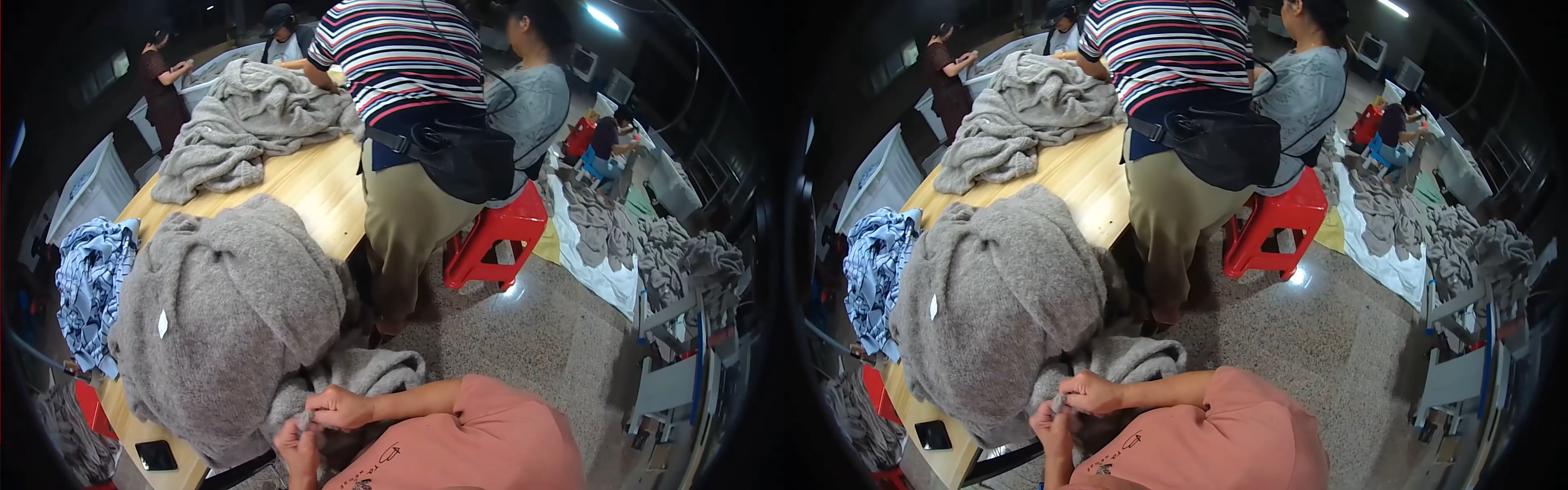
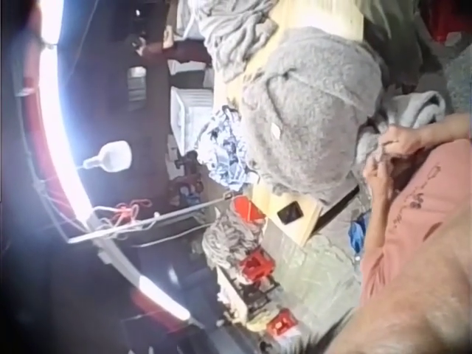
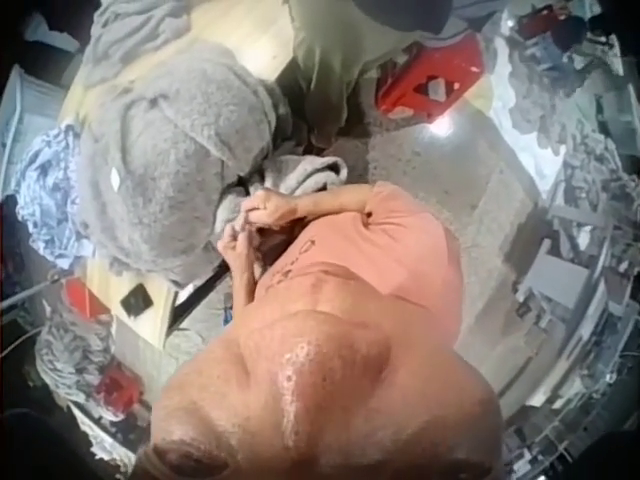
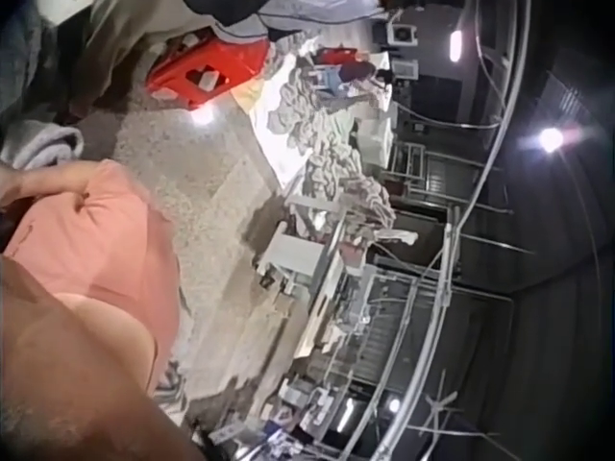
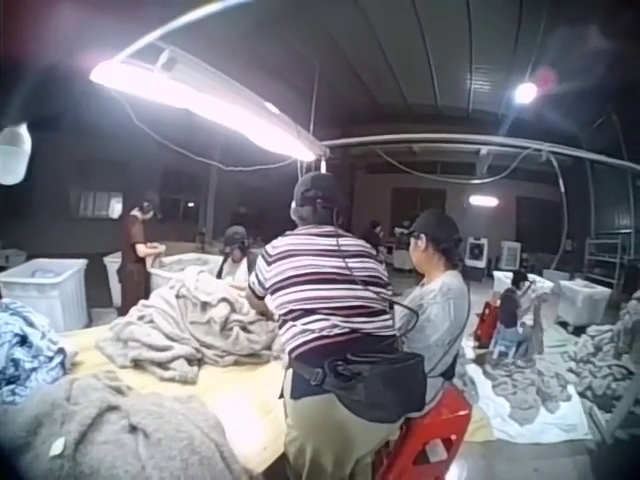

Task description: Inspecting fuzzy grey sweaters and removing loose threads or lint by hand on a factory floor.

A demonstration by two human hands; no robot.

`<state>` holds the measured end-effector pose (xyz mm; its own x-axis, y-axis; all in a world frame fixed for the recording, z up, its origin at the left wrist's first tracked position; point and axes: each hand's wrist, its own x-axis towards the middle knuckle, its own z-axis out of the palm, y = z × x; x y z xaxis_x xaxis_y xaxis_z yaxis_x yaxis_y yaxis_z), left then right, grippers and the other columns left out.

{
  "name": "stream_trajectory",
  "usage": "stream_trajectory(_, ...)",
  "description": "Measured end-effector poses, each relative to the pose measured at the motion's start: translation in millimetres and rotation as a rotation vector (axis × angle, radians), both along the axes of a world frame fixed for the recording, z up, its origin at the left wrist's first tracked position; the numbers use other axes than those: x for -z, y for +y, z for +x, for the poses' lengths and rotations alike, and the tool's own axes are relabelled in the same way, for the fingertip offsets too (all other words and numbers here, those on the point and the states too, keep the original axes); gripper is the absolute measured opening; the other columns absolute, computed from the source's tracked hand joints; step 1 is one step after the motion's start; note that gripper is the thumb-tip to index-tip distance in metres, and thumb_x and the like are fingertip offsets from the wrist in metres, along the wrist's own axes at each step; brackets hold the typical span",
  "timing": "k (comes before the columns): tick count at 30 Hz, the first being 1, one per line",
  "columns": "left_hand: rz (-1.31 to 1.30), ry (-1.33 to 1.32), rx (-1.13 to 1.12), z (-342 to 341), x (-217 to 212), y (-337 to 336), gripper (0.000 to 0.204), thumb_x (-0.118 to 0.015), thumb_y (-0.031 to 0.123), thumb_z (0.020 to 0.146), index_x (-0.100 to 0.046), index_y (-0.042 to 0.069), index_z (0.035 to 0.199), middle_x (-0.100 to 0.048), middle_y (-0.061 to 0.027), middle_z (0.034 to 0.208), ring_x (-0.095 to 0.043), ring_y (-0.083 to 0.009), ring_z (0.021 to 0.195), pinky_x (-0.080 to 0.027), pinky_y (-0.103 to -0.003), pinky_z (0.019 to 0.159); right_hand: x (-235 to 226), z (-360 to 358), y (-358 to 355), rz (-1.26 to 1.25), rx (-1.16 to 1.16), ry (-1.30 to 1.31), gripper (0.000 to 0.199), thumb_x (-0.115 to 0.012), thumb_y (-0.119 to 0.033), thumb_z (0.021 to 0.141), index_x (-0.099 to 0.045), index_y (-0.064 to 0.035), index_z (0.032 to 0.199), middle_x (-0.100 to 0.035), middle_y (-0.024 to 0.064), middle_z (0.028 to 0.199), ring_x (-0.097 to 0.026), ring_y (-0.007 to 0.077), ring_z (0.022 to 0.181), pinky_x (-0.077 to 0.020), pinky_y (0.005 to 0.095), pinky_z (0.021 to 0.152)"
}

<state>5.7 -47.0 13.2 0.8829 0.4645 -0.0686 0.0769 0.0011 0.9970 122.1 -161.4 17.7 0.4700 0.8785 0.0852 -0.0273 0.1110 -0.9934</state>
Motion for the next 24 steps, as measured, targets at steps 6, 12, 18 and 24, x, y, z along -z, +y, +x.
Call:
stream_trajectory(6, 0.049, -0.019, 0.057, -4, 6, -11, 0.006, -0.056, 0.003, 0.078, -0.055, 0.001, 0.072, -0.052, 0.0035, 0.064, -0.043, -0.0034, 0.057, -0.034, -0.020, 0.049, 21, -4, 3, 0.174, 0.120, -0.218, 0.010, -0.052, -0.009, 0.075, -0.052, -0.0003, 0.071, -0.053, 0.0085, 0.052, -0.051, 0.0134, 0.042, -0.0394, 0.0282, 0.042)
stream_trajectory(12, -0.081, 0.031, -0.069, 8, -10, 6, 0.005, -0.054, -0.003, 0.071, -0.058, -0.001, 0.075, -0.057, -0.0005, 0.069, -0.048, -0.0060, 0.058, -0.039, -0.019, 0.056, 26, -2, -13, -0.009, 0.074, -0.196, 0.018, -0.060, -0.008, 0.070, -0.054, -0.0008, 0.086, -0.058, 0.0082, 0.071, -0.056, 0.0163, 0.069, -0.0440, 0.0300, 0.063)
stream_trajectory(18, -0.253, 0.031, -0.070, -3, -1, 22, 0.011, -0.051, -0.004, 0.069, -0.056, -0.001, 0.078, -0.058, -0.0034, 0.072, -0.052, -0.0090, 0.062, -0.042, -0.022, 0.059, 52, 3, -34, -0.087, -0.082, 0.124, 0.017, -0.060, -0.002, 0.070, -0.058, 0.0024, 0.086, -0.057, 0.0049, 0.081, -0.053, 0.0110, 0.080, -0.0421, 0.0263, 0.068)
stream_trajectory(24, -0.341, 0.072, -0.057, -7, 15, 32, 0.009, -0.051, -0.001, 0.072, -0.055, -0.001, 0.080, -0.060, -0.0059, 0.075, -0.055, -0.0123, 0.063, -0.045, -0.023, 0.060, 20, -7, -31, 0.241, 0.035, -0.331, 0.010, -0.054, -0.001, 0.070, -0.057, 0.0022, 0.079, -0.057, 0.0112, 0.072, -0.055, 0.0268, 0.072, -0.0429, 0.0330, 0.065)
